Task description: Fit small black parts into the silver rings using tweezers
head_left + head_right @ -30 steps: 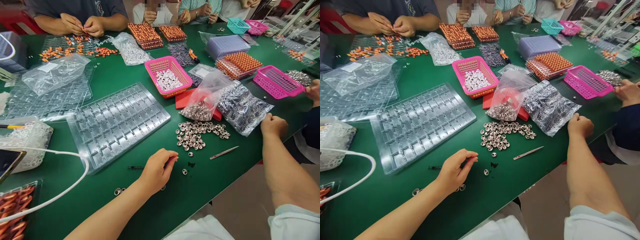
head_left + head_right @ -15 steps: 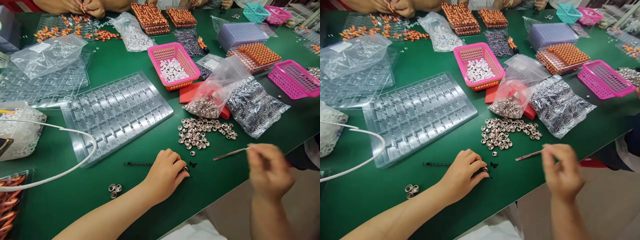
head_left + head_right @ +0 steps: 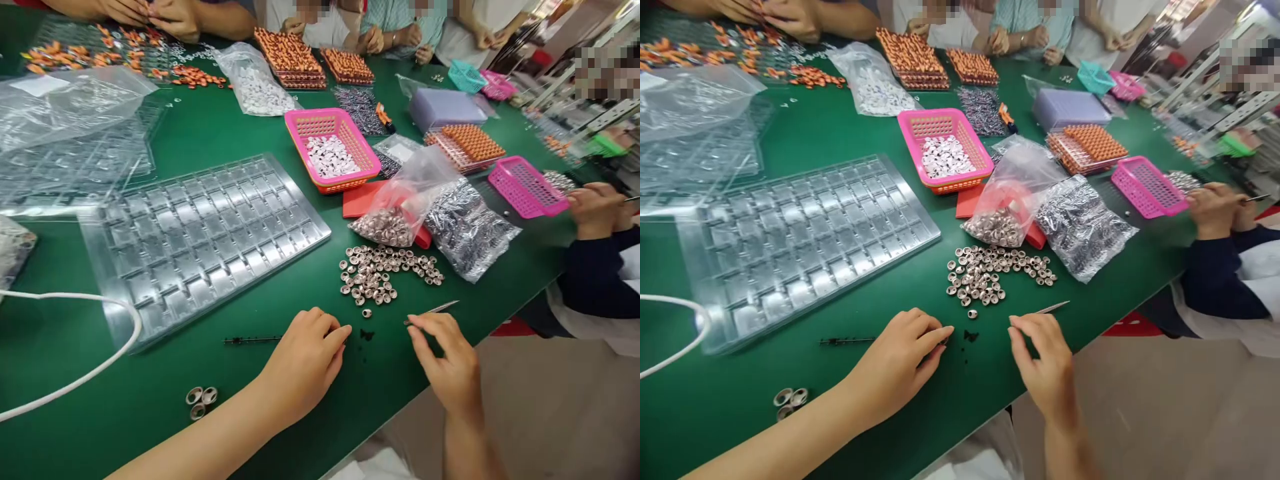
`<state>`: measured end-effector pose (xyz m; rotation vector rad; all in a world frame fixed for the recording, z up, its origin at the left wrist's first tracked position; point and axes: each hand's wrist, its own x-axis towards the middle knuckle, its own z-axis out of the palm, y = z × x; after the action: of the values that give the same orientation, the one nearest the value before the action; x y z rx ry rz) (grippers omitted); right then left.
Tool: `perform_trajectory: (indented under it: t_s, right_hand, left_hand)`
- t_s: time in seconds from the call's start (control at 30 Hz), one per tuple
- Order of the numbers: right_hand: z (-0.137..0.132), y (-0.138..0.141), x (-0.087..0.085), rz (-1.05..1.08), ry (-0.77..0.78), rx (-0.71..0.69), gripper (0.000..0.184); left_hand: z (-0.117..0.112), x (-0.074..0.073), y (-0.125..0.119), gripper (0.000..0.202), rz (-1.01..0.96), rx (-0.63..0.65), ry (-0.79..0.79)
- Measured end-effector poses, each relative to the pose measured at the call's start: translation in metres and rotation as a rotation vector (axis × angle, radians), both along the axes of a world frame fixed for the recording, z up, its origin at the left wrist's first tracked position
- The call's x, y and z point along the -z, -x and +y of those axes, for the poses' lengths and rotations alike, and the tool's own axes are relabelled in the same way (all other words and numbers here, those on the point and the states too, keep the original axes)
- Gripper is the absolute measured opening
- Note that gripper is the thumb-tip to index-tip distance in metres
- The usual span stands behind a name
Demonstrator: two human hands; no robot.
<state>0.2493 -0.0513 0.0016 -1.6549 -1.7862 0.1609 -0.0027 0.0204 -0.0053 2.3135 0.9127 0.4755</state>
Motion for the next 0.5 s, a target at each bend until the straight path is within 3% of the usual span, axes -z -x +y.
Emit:
perform_trajectory:
  t_s: [0.07,0.17,0.33,0.4,0.5]
  right_hand:
    - [-0.004,-0.026,-0.001,-0.106,-0.028,0.094,0.022]
    - [-0.007,-0.062,0.007,-0.249,0.010,0.066,0.024]
    - [0.006,-0.110,0.045,-0.447,-0.071,-0.018,0.029]
    - [0.012,-0.124,0.057,-0.422,-0.071,-0.064,0.030]
    - [0.017,-0.136,0.065,-0.272,0.063,-0.077,0.025]
  left_hand:
    - [-0.001,0.000,-0.001,0.029,0.033,-0.004,0.034]
    - [-0.004,-0.001,-0.003,0.030,0.073,-0.015,0.059]
    - [-0.005,0.002,-0.003,0.026,0.091,-0.049,0.051]
    - [-0.004,0.005,-0.003,0.028,0.075,-0.047,0.038]
    - [-0.003,0.010,-0.003,0.028,0.069,-0.049,0.040]
